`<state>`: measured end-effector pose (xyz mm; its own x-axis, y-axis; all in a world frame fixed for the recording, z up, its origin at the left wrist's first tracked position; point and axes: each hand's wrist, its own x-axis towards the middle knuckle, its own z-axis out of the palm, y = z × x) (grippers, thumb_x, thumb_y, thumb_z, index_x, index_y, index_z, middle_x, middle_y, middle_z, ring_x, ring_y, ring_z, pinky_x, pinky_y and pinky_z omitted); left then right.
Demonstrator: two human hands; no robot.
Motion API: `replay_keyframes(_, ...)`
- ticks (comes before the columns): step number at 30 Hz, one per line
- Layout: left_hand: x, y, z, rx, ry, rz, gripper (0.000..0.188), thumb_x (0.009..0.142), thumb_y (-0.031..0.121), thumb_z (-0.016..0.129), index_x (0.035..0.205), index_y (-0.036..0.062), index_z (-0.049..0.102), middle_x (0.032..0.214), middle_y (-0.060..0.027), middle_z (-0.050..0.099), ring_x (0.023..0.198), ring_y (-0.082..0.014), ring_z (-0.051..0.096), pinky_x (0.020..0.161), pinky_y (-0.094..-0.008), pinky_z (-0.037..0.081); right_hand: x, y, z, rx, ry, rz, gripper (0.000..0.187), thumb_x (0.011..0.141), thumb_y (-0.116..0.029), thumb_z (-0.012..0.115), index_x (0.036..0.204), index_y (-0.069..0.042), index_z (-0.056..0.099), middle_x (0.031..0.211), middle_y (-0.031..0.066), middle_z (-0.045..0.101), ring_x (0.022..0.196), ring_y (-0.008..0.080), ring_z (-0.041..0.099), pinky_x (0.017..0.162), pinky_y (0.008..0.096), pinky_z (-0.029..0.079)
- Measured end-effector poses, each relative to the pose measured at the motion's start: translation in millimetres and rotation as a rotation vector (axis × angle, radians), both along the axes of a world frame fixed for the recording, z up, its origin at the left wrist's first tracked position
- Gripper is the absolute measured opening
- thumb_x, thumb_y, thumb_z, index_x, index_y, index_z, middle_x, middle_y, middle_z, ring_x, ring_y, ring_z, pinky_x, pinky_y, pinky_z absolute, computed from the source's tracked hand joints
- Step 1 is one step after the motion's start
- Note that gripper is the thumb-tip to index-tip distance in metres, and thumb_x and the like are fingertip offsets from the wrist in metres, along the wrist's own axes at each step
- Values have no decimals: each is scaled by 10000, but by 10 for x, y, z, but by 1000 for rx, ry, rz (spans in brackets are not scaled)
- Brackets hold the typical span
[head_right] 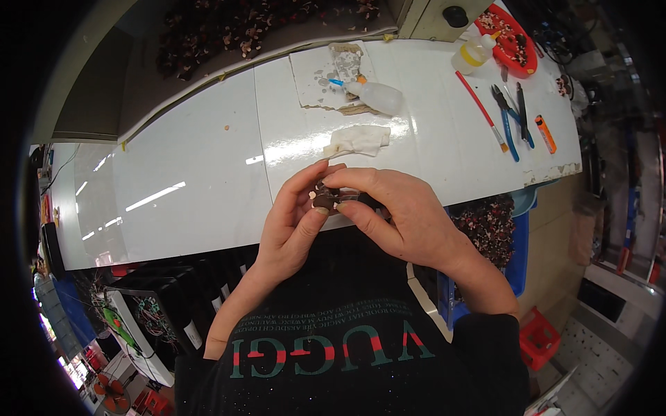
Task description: The person assembles a toy figurine by applying adhesive from a bottle to its components, then attaching the figurine head to the figurine base.
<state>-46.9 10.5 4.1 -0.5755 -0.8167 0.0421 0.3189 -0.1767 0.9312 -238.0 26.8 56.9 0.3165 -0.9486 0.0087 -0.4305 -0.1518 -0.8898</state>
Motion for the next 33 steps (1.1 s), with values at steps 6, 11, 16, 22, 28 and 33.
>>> replay_keyframes(6, -6, -2, 2, 17, 14, -7, 499, 949, 11, 456, 1411, 33, 268, 1388, -154, 393, 1200, -193, 495, 981, -294, 414, -3, -5, 10, 19, 7, -6, 275, 879, -76, 560, 1148, -20, 575, 1069, 121, 634, 960, 225, 627, 833, 304, 488)
replay_keyframes(11, -7, 1, 1, 18, 15, -13, 512, 948, 5, 452, 1418, 37, 253, 1391, -158, 388, 1190, -186, 501, 975, -295, 415, -14, -3, 11, 21, 8, -6, 274, 880, -80, 561, 1148, -22, 577, 1063, 115, 639, 955, 225, 628, 828, 305, 489)
replay_keyframes(16, -11, 8, -1, 38, 20, -16, 533, 944, 3, 456, 1427, 40, 233, 1392, -160, 386, 1183, -179, 502, 972, -299, 416, -18, -3, 17, 8, 27, -4, 268, 880, -79, 562, 1142, -25, 583, 1052, 115, 644, 943, 226, 631, 820, 305, 490)
replay_keyframes(22, -6, 6, 5, 42, 12, -15, 543, 942, -2, 456, 1431, 44, 226, 1391, -162, 384, 1170, -180, 510, 970, -300, 419, -11, -10, 6, -22, 30, -13, 281, 872, -108, 581, 1152, -77, 583, 1044, 104, 652, 909, 256, 641, 785, 319, 503)
replay_keyframes(28, -3, 8, 0, 33, 12, -19, 555, 939, -8, 456, 1437, 49, 216, 1393, -160, 379, 1179, -185, 504, 972, -302, 418, -14, -13, 12, -11, 22, -9, 283, 875, -106, 579, 1156, -78, 582, 1035, 103, 655, 904, 247, 642, 783, 314, 504)
replay_keyframes(33, 9, 4, -3, 38, 14, -22, 557, 940, -6, 455, 1438, 51, 213, 1394, -164, 374, 1186, -194, 500, 975, -303, 416, 3, -14, 49, 30, 16, -9, 265, 876, -77, 566, 1137, -35, 589, 1050, 115, 649, 937, 234, 633, 819, 309, 489)
